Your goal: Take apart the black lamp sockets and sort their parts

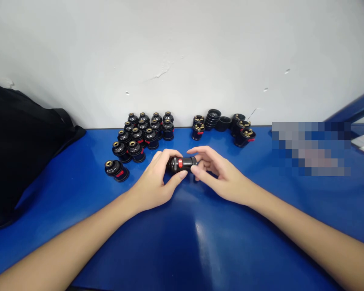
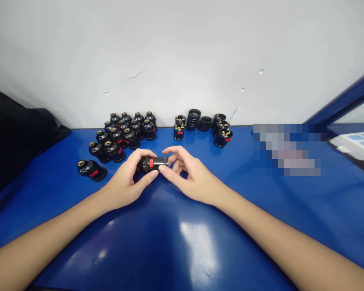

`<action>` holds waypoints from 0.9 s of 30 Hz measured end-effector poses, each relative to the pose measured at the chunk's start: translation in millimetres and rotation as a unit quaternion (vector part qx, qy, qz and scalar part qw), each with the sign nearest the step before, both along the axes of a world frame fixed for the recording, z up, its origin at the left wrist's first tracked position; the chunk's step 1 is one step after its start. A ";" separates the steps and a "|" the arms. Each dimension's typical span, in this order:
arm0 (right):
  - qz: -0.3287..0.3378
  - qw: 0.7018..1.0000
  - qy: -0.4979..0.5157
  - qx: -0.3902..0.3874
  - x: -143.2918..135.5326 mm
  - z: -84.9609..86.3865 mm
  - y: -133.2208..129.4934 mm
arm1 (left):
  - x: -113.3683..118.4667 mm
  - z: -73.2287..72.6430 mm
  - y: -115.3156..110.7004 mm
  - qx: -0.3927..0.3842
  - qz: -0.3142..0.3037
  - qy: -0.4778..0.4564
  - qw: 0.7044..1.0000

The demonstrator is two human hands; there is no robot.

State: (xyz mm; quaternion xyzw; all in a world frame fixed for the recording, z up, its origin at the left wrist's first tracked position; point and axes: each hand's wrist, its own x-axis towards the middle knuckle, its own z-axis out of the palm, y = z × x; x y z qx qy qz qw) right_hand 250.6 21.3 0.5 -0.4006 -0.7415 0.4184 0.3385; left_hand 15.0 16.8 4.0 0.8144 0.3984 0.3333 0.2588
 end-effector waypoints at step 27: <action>0.019 1.000 -0.021 -0.006 2.3 3.3 0.5 | 0.2 0.8 -0.3 0.002 -0.008 0.014 1.000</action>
